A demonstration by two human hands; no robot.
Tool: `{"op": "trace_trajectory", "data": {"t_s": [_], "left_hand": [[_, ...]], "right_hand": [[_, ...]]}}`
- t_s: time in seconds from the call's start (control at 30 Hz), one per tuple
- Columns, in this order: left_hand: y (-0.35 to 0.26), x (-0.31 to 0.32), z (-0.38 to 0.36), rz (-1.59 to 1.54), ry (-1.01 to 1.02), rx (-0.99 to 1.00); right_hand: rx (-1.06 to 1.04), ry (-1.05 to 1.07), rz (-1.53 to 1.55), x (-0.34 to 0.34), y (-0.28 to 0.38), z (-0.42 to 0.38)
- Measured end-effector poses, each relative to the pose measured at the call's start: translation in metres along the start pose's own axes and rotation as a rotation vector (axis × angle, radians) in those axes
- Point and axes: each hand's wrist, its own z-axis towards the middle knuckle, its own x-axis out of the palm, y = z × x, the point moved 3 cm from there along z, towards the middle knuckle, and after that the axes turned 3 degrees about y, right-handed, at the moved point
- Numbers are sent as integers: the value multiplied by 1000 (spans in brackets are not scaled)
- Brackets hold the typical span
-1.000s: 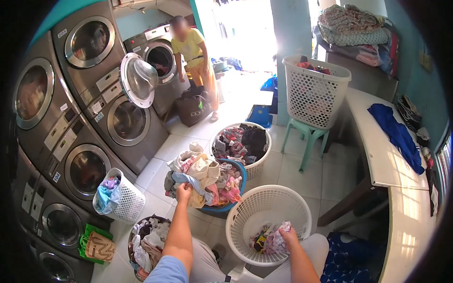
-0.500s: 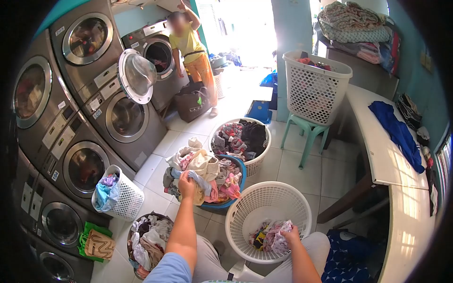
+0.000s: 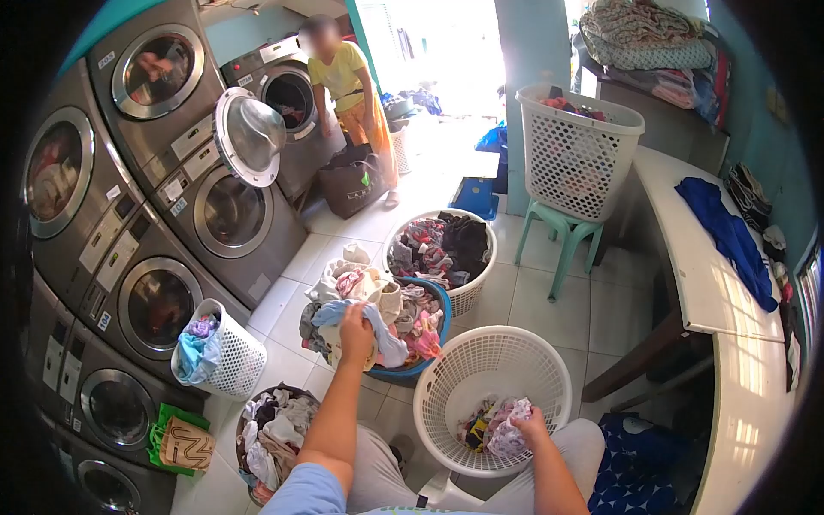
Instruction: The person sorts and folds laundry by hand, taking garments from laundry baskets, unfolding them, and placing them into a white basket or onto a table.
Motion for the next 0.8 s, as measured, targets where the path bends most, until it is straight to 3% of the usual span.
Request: {"op": "trace_trajectory", "data": {"t_s": [0.13, 0.2, 0.23, 0.3, 0.43, 0.5, 0.6, 0.73, 0.8], "left_hand": [[25, 31, -11, 207, 178, 110], [13, 20, -4, 119, 224, -100], [13, 21, -3, 120, 225, -98], [15, 9, -3, 210, -214, -64], [71, 16, -7, 348, -295, -35], [88, 20, -11, 260, -73, -67], [95, 14, -8, 210, -33, -175], [101, 6, -7, 162, -107, -225], [97, -3, -3, 183, -328, -271]], "right_hand": [[44, -41, -50, 3, 16, -16], [29, -24, -51, 0, 4, -3], [14, -5, -52, -1, -2, 4], [9, 4, -45, 1, 3, -4], [6, 40, -16, 2, 6, -5], [1, 50, -37, 1, 5, -4], [-6, 65, -56, 2, 7, -5], [-71, 151, -1, 2, -11, 15], [-80, 138, -27, 4, -13, 20]]}}
